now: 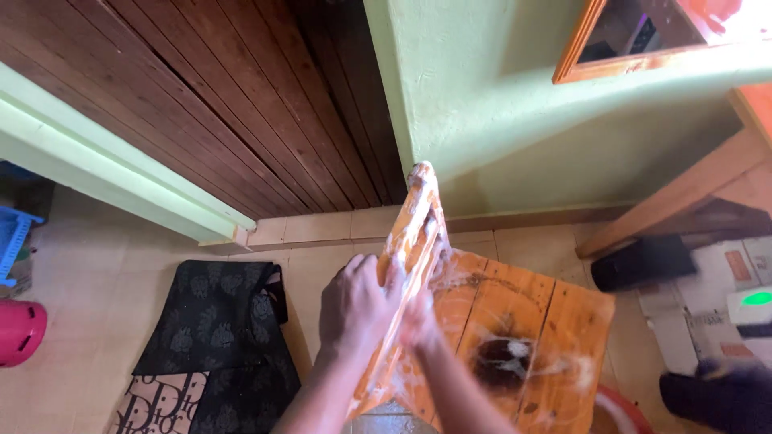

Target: Washing a wooden chair and a small black cloth using soapy water from a bucket.

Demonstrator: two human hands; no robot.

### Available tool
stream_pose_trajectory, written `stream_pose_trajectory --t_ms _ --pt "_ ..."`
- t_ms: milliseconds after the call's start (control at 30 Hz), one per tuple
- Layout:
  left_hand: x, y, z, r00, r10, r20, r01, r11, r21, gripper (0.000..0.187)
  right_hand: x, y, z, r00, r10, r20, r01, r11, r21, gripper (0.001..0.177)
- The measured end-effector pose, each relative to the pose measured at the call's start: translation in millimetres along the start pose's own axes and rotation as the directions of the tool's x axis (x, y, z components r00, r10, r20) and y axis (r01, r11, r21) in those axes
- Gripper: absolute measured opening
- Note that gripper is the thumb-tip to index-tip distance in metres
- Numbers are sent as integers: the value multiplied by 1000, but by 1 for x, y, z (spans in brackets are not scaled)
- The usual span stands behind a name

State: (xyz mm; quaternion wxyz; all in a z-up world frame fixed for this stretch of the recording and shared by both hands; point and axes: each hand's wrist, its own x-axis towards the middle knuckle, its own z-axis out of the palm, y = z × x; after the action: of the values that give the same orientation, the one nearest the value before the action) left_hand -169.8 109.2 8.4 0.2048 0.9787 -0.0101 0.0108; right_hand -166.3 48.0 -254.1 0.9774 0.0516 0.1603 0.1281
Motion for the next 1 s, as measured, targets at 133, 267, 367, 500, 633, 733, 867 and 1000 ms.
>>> stream_pose_trajectory --t_ms 133,267,367,500,633,733,867,1000 --pt "0 6 -3 999 -29 15 28 999 34 44 -74 35 31 923 297 -245 -318 947 -53 62" --pt "0 5 -2 1000 7 -9 -6 998 57 44 -97 16 0 837 301 -457 -465 832 -303 64" --pt "-3 11 -7 1000 -9 22 7 998 58 43 -91 -32 -21 844 42 -535 -287 878 -384 49" --pt "1 4 3 999 14 -41 -13 999 36 44 -80 -87 91 933 -336 131 171 91 -981 36" --pt "-3 2 0 1000 -3 -12 4 997 73 45 -63 -85 174 622 -63 781 588 -621 -518 27" --pt "1 3 4 1000 -3 3 2 998 63 47 -24 -104 157 743 115 659 535 -694 -482 14" --pt "-1 0 6 999 26 -25 -24 997 71 45 -2 -105 161 778 331 534 535 -793 -290 13" --pt "-2 0 5 998 32 -51 -29 998 50 45 13 -87 163 947 283 154 311 -927 -211 35"
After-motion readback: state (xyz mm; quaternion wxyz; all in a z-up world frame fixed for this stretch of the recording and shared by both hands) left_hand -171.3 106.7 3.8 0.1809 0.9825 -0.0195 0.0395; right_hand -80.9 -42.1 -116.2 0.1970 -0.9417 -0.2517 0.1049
